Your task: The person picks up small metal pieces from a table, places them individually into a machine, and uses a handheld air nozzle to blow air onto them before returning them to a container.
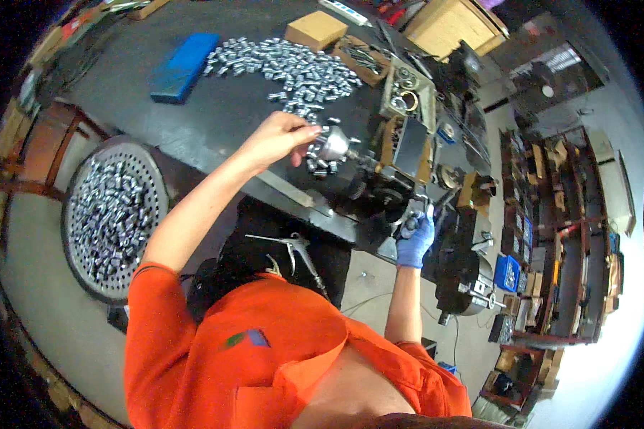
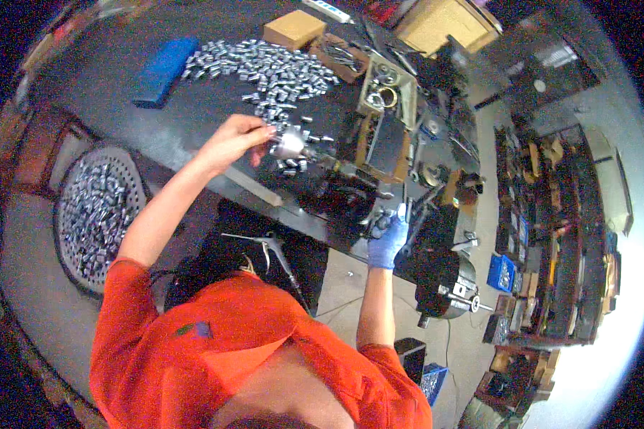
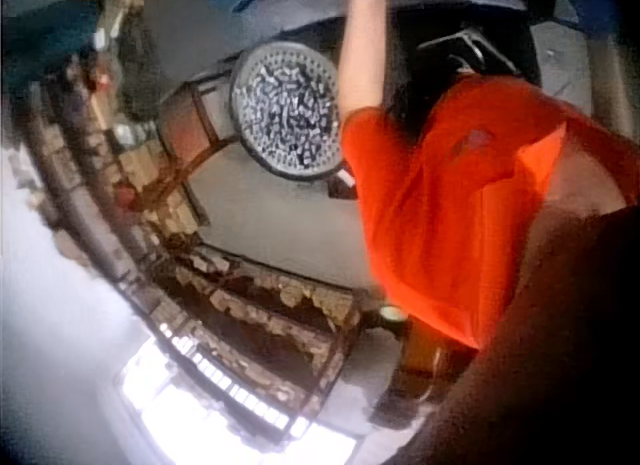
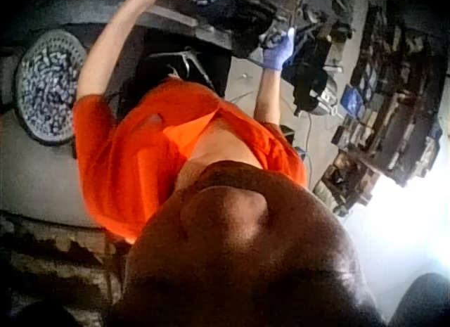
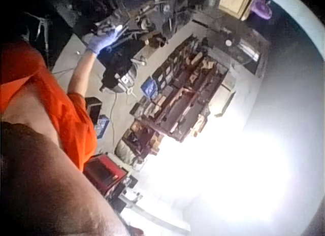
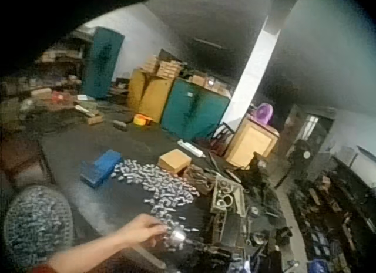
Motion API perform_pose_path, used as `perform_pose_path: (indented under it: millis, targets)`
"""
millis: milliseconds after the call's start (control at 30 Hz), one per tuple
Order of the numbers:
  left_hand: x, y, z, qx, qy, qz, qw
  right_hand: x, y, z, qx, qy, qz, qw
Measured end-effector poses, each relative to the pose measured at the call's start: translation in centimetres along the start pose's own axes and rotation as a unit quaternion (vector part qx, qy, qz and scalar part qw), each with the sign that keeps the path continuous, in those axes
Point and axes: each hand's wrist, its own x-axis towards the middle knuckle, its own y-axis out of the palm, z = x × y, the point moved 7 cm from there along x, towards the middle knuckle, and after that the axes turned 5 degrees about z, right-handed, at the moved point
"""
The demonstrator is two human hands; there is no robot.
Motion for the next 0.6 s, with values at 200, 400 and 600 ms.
perform_pose_path:
  millis: [200,400,600]
  targets:
    - [-2.3,-2.8,0.5,-0.012,-0.005,-0.034,0.999,7.7,2.3,1.5,-0.093,-0.055,0.039,0.993]
    - [-15.8,-13.1,3.0,0.111,-0.067,-0.205,0.970,2.5,4.4,7.3,0.053,-0.141,0.101,0.983]
    - [-31.9,-21.7,3.4,0.643,-0.143,-0.396,0.639,-8.4,-0.2,5.4,-0.249,-0.398,-0.007,0.883]
